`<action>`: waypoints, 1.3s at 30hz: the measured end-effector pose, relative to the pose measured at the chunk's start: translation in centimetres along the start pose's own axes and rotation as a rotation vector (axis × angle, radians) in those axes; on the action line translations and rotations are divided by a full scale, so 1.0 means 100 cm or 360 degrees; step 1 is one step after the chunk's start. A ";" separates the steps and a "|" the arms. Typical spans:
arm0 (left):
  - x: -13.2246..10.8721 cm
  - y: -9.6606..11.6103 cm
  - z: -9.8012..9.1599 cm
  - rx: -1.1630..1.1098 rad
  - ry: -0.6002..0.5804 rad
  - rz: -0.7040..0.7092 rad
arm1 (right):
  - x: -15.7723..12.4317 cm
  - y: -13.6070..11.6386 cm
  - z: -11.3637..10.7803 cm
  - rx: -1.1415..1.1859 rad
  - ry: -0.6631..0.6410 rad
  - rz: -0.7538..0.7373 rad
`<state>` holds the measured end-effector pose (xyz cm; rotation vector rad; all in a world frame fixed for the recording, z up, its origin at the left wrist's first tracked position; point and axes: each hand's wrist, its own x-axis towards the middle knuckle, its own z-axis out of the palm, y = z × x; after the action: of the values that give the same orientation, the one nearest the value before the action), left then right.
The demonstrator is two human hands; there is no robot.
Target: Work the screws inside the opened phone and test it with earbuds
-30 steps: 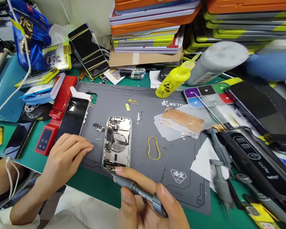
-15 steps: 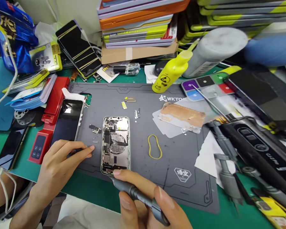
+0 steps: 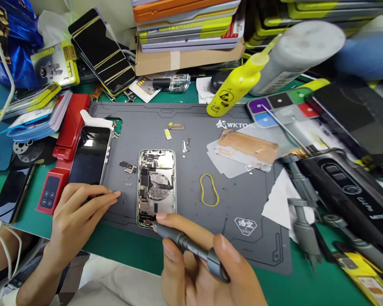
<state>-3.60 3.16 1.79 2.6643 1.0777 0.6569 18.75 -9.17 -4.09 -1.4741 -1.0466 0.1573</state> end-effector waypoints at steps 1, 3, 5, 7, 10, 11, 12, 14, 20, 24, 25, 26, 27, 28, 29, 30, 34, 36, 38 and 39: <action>0.001 0.000 0.001 0.0005 -0.0005 0.0009 | 0.001 -0.004 0.000 -0.0052 -0.0059 -0.0065; 0.005 0.002 0.002 0.0033 -0.0033 0.0016 | 0.003 -0.012 0.001 -0.0108 -0.0156 -0.0197; 0.008 0.003 0.001 0.0080 -0.0076 0.0026 | 0.004 -0.015 0.000 -0.0094 -0.0189 -0.0290; 0.009 0.004 -0.001 0.0136 -0.0120 0.0037 | 0.007 -0.016 0.001 -0.0091 -0.0213 -0.0375; 0.007 0.004 -0.004 0.0185 -0.0170 0.0022 | 0.011 -0.017 0.004 -0.0098 -0.0188 -0.0390; 0.006 0.003 -0.004 0.0177 -0.0174 0.0000 | 0.012 -0.017 0.005 -0.0097 -0.0167 -0.0363; 0.004 0.003 -0.004 0.0160 -0.0167 -0.0022 | 0.012 -0.016 0.006 -0.0098 -0.0146 -0.0327; 0.002 0.002 -0.003 0.0059 -0.0121 -0.0056 | 0.010 -0.014 0.007 -0.0097 -0.0045 -0.0295; -0.003 0.001 -0.001 -0.0156 0.0044 -0.0172 | -0.004 -0.005 0.001 -0.0175 0.0113 -0.0200; -0.006 0.004 0.000 0.0089 0.0050 -0.0159 | -0.006 -0.011 0.002 -0.0134 0.0108 -0.0183; -0.005 0.004 0.000 0.0158 0.0045 -0.0151 | -0.004 -0.014 0.002 -0.0121 0.0096 -0.0179; -0.005 0.005 0.001 0.0212 0.0049 -0.0138 | -0.002 -0.017 0.003 -0.0113 0.0071 -0.0165; -0.004 0.006 0.002 0.0238 0.0053 -0.0126 | 0.000 -0.021 0.003 -0.0108 0.0037 -0.0150; -0.003 0.007 0.003 0.0232 0.0053 -0.0114 | 0.002 -0.024 0.004 -0.0105 -0.0003 -0.0139; -0.002 0.008 0.003 0.0205 0.0050 -0.0102 | 0.005 -0.027 0.004 -0.0102 -0.0039 -0.0121; -0.001 0.008 0.004 0.0174 0.0050 -0.0091 | 0.007 -0.030 0.005 -0.0093 -0.0080 -0.0110; 0.000 0.009 0.005 0.0055 0.0050 -0.0081 | 0.010 -0.028 0.009 -0.0087 -0.0024 -0.0173; -0.001 0.007 0.004 -0.0019 0.0069 -0.0100 | 0.008 -0.023 0.009 -0.0103 0.0095 -0.0201; -0.002 0.004 0.003 -0.0080 0.0097 -0.0111 | 0.005 -0.019 0.009 -0.0090 0.0172 -0.0146; -0.003 0.003 0.002 -0.0096 0.0111 -0.0110 | 0.004 -0.018 0.009 -0.0067 0.0192 -0.0105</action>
<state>-3.46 2.76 1.59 2.5586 1.1432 0.7617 17.44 -8.57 -2.57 -1.4664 -1.0046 -0.0005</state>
